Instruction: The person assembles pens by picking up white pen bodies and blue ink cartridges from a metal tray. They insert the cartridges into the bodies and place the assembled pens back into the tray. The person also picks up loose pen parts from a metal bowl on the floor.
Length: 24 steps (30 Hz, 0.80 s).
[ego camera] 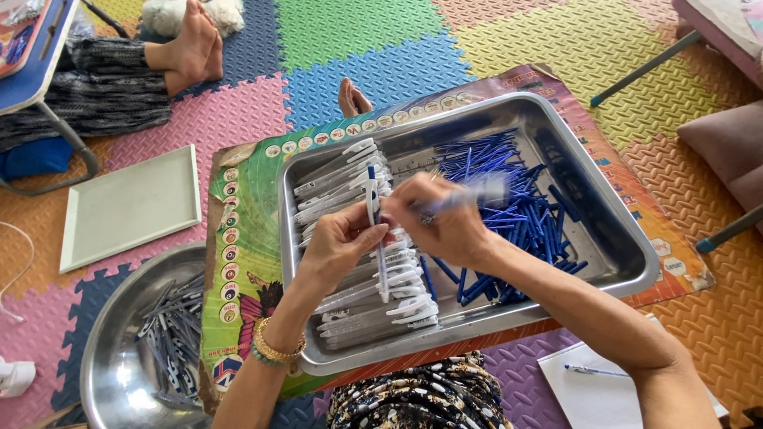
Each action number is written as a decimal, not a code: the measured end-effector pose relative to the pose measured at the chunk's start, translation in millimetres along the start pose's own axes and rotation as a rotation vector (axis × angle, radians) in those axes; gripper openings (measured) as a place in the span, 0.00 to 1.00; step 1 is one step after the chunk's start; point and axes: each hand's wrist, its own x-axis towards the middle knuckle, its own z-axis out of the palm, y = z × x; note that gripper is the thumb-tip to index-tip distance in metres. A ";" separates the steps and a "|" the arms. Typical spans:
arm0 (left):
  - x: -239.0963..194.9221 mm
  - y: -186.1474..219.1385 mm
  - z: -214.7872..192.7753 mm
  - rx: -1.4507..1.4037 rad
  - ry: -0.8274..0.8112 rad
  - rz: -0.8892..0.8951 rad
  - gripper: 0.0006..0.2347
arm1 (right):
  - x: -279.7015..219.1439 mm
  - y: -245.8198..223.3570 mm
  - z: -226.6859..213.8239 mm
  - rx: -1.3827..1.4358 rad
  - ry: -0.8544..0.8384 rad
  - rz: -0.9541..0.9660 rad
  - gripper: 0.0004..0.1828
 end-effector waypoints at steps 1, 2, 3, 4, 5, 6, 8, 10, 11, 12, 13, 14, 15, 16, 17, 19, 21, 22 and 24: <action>-2.1 5.2 1.4 -0.001 -0.006 0.000 0.18 | 6.4 -3.0 -9.0 -0.005 0.002 0.002 0.06; -4.3 10.3 2.6 0.026 -0.023 -0.004 0.19 | 12.8 -6.2 -17.8 -0.031 0.030 0.109 0.05; -7.6 15.9 2.8 0.056 -0.037 -0.006 0.19 | 19.8 -9.6 -25.4 -0.054 0.059 0.213 0.07; -9.0 15.3 3.9 0.056 -0.039 -0.005 0.19 | 21.5 -12.9 -25.8 -0.056 0.060 0.212 0.07; -10.4 14.9 4.5 0.062 -0.098 0.009 0.19 | 23.4 -15.9 -25.7 0.059 -0.005 0.263 0.08; -11.7 14.5 5.2 0.068 -0.156 0.023 0.19 | 25.3 -18.8 -25.8 0.174 -0.070 0.311 0.10; -14.0 19.5 4.7 0.093 -0.177 0.011 0.20 | 20.9 -13.8 -24.3 0.224 -0.085 0.341 0.09; -15.3 19.9 4.5 0.117 -0.201 -0.003 0.20 | 16.9 -11.9 -24.0 0.273 -0.097 0.373 0.07; -15.6 18.0 4.0 0.115 -0.203 -0.002 0.21 | 16.2 -12.6 -24.1 0.263 -0.103 0.374 0.07; -16.0 16.3 3.4 0.114 -0.205 -0.001 0.21 | 15.6 -13.3 -24.1 0.253 -0.109 0.376 0.07; -14.9 14.3 4.1 0.113 -0.207 -0.001 0.21 | 15.2 -12.8 -24.5 0.251 -0.108 0.377 0.07; -13.9 12.2 4.7 0.132 -0.204 0.010 0.22 | 14.8 -12.2 -24.7 0.189 -0.115 0.371 0.09; -14.4 9.6 5.0 0.149 -0.200 0.018 0.22 | 13.3 -12.2 -23.8 0.129 -0.122 0.368 0.11; -13.2 8.1 5.2 0.148 -0.200 0.014 0.22 | 12.4 -12.4 -23.3 0.131 -0.122 0.371 0.11; -11.1 7.0 5.4 0.200 -0.203 0.039 0.24 | 12.5 -12.0 -23.0 0.087 -0.105 0.431 0.13; -10.9 -0.1 6.0 0.252 -0.207 0.063 0.25 | 16.4 -10.2 -27.0 0.042 -0.088 0.494 0.16; -14.4 -12.0 7.0 0.349 -0.211 0.111 0.23 | 23.7 -7.3 -35.8 0.215 0.170 0.613 0.16; -19.2 -12.8 6.4 0.349 -0.214 0.109 0.23 | 25.4 2.3 -47.5 0.214 0.172 0.616 0.16; -26.5 -14.1 6.2 0.353 -0.237 0.067 0.26 | 28.9 20.9 -73.4 0.362 0.410 0.664 0.14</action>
